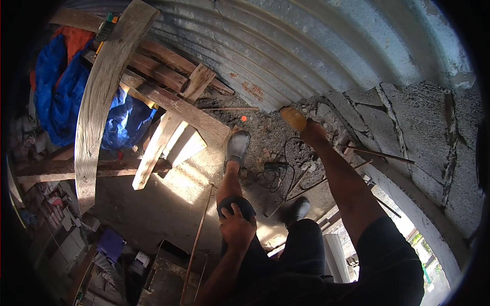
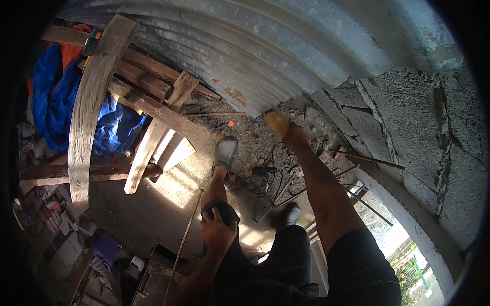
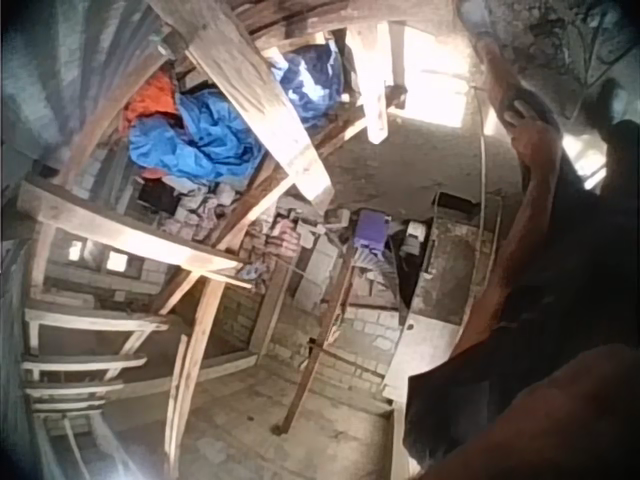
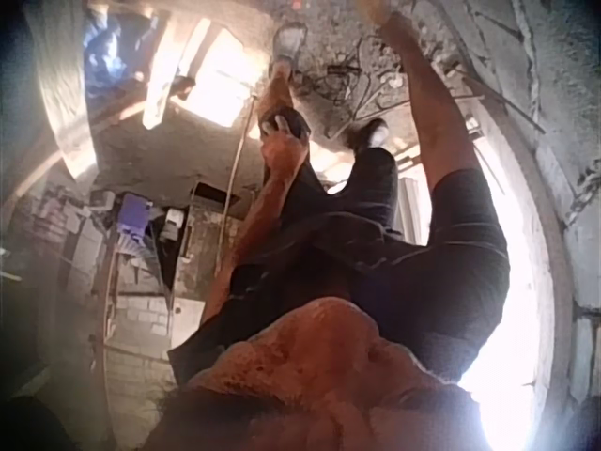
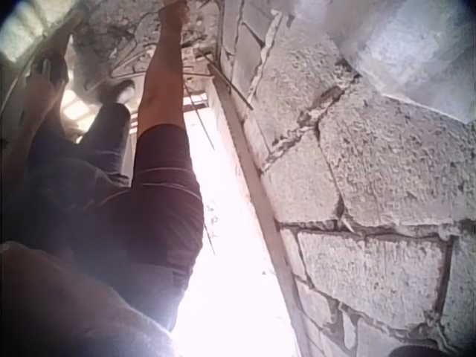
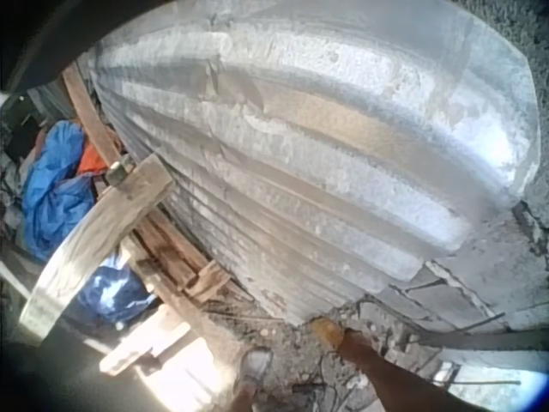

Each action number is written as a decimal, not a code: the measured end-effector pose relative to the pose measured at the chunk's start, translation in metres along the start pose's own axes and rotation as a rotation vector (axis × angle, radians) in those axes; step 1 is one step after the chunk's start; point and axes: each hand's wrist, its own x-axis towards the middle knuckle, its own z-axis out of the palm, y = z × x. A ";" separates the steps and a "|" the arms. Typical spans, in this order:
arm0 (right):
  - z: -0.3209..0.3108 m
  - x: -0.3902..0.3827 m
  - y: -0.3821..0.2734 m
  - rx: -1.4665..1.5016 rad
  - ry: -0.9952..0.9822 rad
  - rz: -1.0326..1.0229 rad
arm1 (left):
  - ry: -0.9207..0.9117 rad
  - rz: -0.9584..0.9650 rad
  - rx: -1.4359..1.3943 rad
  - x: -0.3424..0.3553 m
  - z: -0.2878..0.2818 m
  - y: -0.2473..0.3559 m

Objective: The person picks up a power drill and uses it to break up concrete debris on the ground. They hold the drill with both hands while leaning over to apply pressure to the surface.

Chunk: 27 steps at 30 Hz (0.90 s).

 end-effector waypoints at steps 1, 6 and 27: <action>-0.001 0.001 -0.001 0.000 -0.002 -0.001 | 0.004 -0.001 -0.002 0.000 0.000 0.000; -0.005 0.004 -0.006 -0.016 -0.010 0.003 | 0.016 0.000 0.013 0.000 -0.001 0.001; -0.002 0.001 -0.003 -0.011 -0.029 0.007 | 0.034 -0.003 -0.003 0.000 -0.001 -0.001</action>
